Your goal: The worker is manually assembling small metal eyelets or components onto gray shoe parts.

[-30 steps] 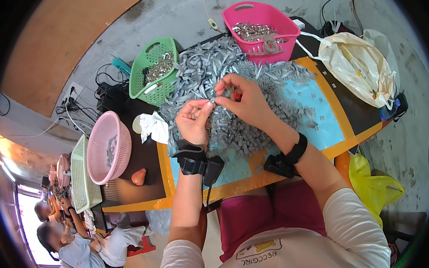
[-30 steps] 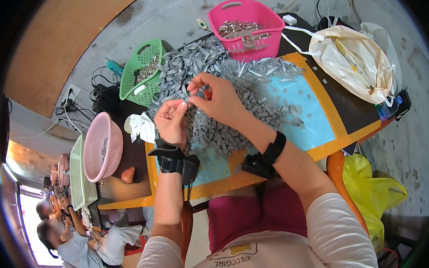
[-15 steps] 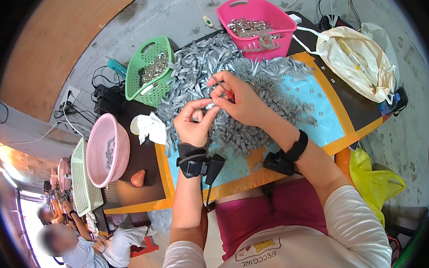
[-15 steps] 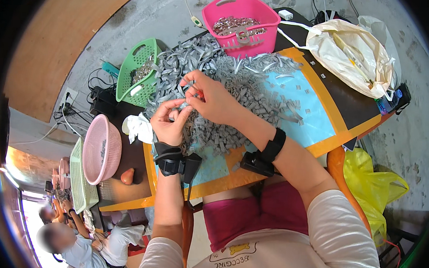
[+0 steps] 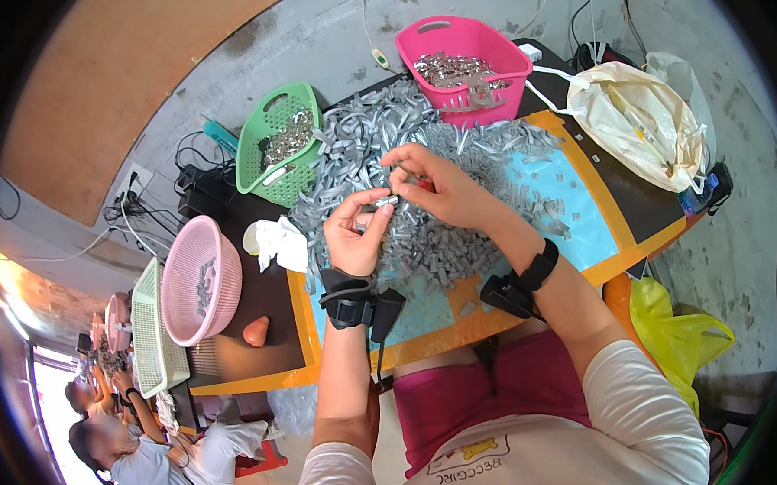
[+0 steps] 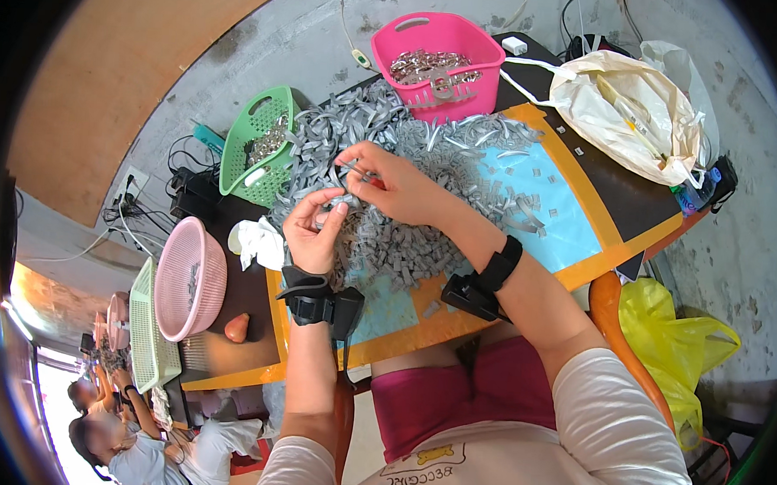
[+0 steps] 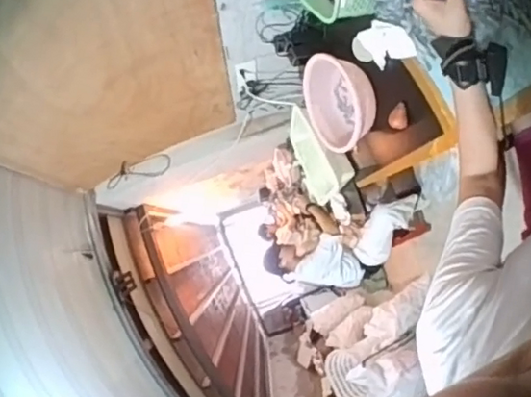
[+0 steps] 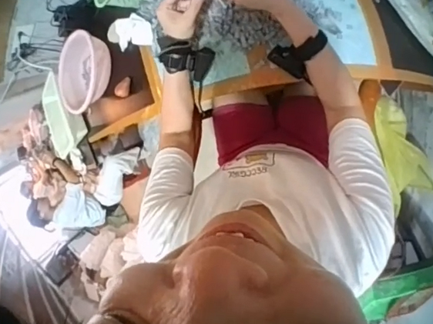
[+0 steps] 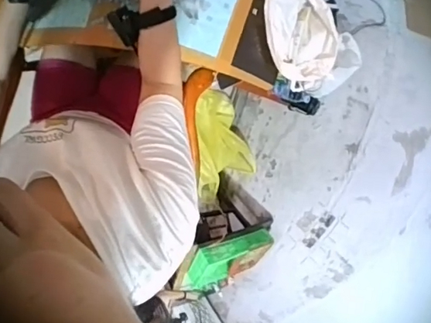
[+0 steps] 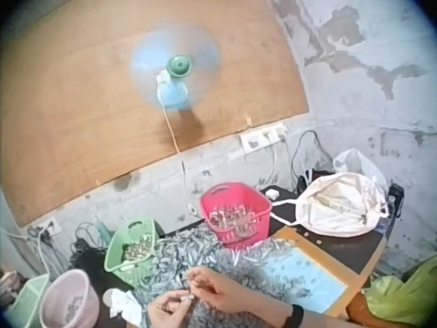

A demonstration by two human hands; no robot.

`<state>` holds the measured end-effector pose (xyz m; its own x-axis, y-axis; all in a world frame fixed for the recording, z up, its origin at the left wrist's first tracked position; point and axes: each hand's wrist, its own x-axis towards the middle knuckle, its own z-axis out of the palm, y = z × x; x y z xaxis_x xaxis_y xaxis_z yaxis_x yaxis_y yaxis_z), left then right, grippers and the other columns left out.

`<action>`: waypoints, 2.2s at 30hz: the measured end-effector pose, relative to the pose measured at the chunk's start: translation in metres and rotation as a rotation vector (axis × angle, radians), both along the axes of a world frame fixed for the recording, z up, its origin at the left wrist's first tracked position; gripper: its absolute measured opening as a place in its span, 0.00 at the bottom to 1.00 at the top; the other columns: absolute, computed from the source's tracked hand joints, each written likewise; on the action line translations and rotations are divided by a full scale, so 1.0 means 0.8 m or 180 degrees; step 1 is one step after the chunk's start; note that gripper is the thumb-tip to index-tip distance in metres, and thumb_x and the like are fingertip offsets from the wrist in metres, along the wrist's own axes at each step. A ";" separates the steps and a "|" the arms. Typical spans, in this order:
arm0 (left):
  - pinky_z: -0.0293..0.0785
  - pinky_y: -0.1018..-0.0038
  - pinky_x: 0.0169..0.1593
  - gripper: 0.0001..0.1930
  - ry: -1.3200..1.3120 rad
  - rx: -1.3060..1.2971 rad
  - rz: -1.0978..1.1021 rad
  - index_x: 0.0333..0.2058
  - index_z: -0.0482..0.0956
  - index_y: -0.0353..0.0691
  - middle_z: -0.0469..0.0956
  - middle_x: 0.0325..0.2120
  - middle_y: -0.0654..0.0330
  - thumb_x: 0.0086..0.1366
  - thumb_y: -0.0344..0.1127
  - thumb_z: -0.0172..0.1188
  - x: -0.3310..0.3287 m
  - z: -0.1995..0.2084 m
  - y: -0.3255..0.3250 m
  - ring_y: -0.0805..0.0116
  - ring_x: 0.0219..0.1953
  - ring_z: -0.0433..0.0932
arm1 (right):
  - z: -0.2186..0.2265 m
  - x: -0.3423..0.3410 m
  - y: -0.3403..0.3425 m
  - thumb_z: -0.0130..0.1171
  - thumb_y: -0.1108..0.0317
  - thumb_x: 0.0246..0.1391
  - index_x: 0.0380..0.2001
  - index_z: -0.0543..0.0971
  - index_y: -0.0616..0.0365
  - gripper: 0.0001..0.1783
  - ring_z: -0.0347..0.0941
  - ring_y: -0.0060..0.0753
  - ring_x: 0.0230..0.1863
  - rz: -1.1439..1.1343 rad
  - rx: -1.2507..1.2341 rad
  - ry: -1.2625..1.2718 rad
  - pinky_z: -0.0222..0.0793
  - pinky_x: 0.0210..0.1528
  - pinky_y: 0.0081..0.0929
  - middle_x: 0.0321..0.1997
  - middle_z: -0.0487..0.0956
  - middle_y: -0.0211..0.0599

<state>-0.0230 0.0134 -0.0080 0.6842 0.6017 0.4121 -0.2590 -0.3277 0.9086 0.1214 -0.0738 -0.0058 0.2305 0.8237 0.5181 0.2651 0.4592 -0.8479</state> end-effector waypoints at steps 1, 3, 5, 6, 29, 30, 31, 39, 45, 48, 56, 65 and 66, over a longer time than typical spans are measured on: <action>0.61 0.90 0.24 0.10 -0.0248 -0.0127 -0.0032 0.36 0.74 0.30 0.75 0.32 0.60 0.53 0.21 0.57 0.003 0.000 -0.001 0.86 0.23 0.69 | -0.004 0.004 0.002 0.50 0.72 0.52 0.42 0.69 0.60 0.13 0.60 0.12 0.26 -0.0160 0.0239 0.0168 0.57 0.29 0.16 0.23 0.69 0.21; 0.64 0.90 0.26 0.10 -0.0278 -0.0234 -0.0040 0.36 0.73 0.29 0.75 0.34 0.58 0.53 0.21 0.57 -0.001 -0.004 0.005 0.85 0.24 0.71 | 0.009 0.005 -0.005 0.51 0.71 0.51 0.38 0.72 0.60 0.10 0.59 0.11 0.25 -0.0194 -0.0186 0.0068 0.56 0.27 0.15 0.22 0.69 0.21; 0.67 0.90 0.28 0.10 -0.0355 -0.0352 -0.0057 0.37 0.73 0.29 0.75 0.34 0.58 0.53 0.20 0.57 -0.002 -0.005 0.005 0.83 0.26 0.72 | 0.013 -0.001 -0.002 0.55 0.67 0.47 0.25 0.78 0.60 0.07 0.59 0.11 0.19 -0.0361 -0.0321 0.0131 0.54 0.21 0.15 0.19 0.74 0.24; 0.67 0.90 0.28 0.10 -0.0356 -0.0347 -0.0053 0.37 0.73 0.29 0.75 0.34 0.58 0.53 0.20 0.57 0.000 -0.007 0.004 0.83 0.26 0.72 | 0.011 -0.003 -0.003 0.55 0.67 0.47 0.25 0.78 0.60 0.07 0.59 0.11 0.19 -0.0356 -0.0317 0.0131 0.54 0.21 0.15 0.19 0.74 0.24; 0.53 0.87 0.19 0.08 0.0023 0.1481 0.0854 0.27 0.77 0.37 0.73 0.20 0.64 0.46 0.21 0.63 -0.009 0.003 0.024 0.85 0.16 0.59 | 0.003 0.019 -0.005 0.56 0.69 0.46 0.25 0.75 0.61 0.06 0.56 0.09 0.18 -0.0663 -0.0499 -0.0074 0.53 0.19 0.12 0.19 0.69 0.20; 0.53 0.87 0.19 0.08 0.0000 0.1485 0.0870 0.27 0.77 0.37 0.73 0.20 0.64 0.46 0.21 0.63 -0.008 0.003 0.020 0.85 0.16 0.59 | 0.008 0.019 -0.008 0.56 0.69 0.47 0.25 0.75 0.61 0.06 0.56 0.09 0.18 -0.0535 -0.0658 0.0065 0.52 0.19 0.12 0.19 0.69 0.19; 0.53 0.88 0.19 0.10 0.0060 0.0814 0.0763 0.30 0.78 0.37 0.73 0.20 0.66 0.46 0.21 0.63 -0.006 0.003 0.010 0.87 0.17 0.59 | 0.009 0.013 -0.009 0.56 0.69 0.47 0.25 0.75 0.60 0.06 0.55 0.07 0.17 -0.0321 -0.0668 0.0351 0.49 0.17 0.11 0.19 0.68 0.18; 0.53 0.86 0.19 0.12 -0.0159 0.1465 0.0898 0.32 0.79 0.36 0.74 0.20 0.64 0.45 0.22 0.65 0.005 -0.005 -0.001 0.84 0.14 0.57 | 0.006 -0.002 -0.008 0.56 0.68 0.48 0.26 0.74 0.60 0.06 0.52 0.06 0.15 -0.0096 -0.0704 0.0491 0.44 0.16 0.10 0.17 0.65 0.17; 0.56 0.86 0.19 0.09 0.0197 0.1379 0.0797 0.31 0.79 0.34 0.73 0.17 0.64 0.48 0.23 0.63 0.000 -0.012 0.009 0.83 0.15 0.60 | 0.012 -0.007 -0.009 0.54 0.69 0.49 0.25 0.73 0.60 0.06 0.52 0.06 0.15 0.0008 -0.0904 0.0904 0.44 0.15 0.10 0.16 0.65 0.18; 0.55 0.85 0.18 0.08 -0.0399 -0.0854 0.0455 0.33 0.77 0.31 0.72 0.17 0.65 0.55 0.28 0.58 0.007 -0.004 0.007 0.83 0.14 0.61 | 0.004 0.016 -0.010 0.56 0.68 0.46 0.24 0.73 0.60 0.06 0.53 0.07 0.14 -0.0064 -0.0862 0.0636 0.45 0.15 0.11 0.15 0.65 0.18; 0.72 0.66 0.49 0.10 -0.2011 -0.4316 0.0637 0.37 0.63 0.24 0.67 0.34 0.49 0.54 0.17 0.42 -0.022 -0.036 0.077 0.60 0.36 0.70 | -0.004 0.011 -0.013 0.61 0.64 0.39 0.18 0.75 0.57 0.09 0.67 0.28 0.20 -0.0750 -0.1322 -0.1872 0.61 0.24 0.23 0.19 0.72 0.32; 0.58 0.58 0.60 0.23 -0.2231 -0.4235 -0.0118 0.51 0.49 0.27 0.53 0.51 0.40 0.55 0.12 0.33 -0.016 -0.049 0.082 0.42 0.57 0.54 | 0.010 0.030 -0.009 0.60 0.69 0.43 0.09 0.67 0.60 0.16 0.60 0.14 0.17 -0.0754 -0.0205 0.0388 0.55 0.19 0.15 0.25 0.76 0.36; 0.58 0.58 0.60 0.22 -0.2257 -0.4203 -0.0092 0.51 0.49 0.26 0.52 0.52 0.40 0.57 0.12 0.34 -0.016 -0.052 0.084 0.42 0.57 0.54 | 0.016 0.029 -0.012 0.58 0.72 0.45 0.07 0.64 0.57 0.18 0.54 0.08 0.13 -0.0529 -0.0041 0.0984 0.48 0.13 0.10 0.29 0.77 0.37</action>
<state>-0.0359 0.0807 -0.0499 0.5982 0.7851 -0.1603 -0.7525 0.6192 0.2244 0.1445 -0.0837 0.0069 0.5064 0.7677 0.3928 0.0652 0.4201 -0.9051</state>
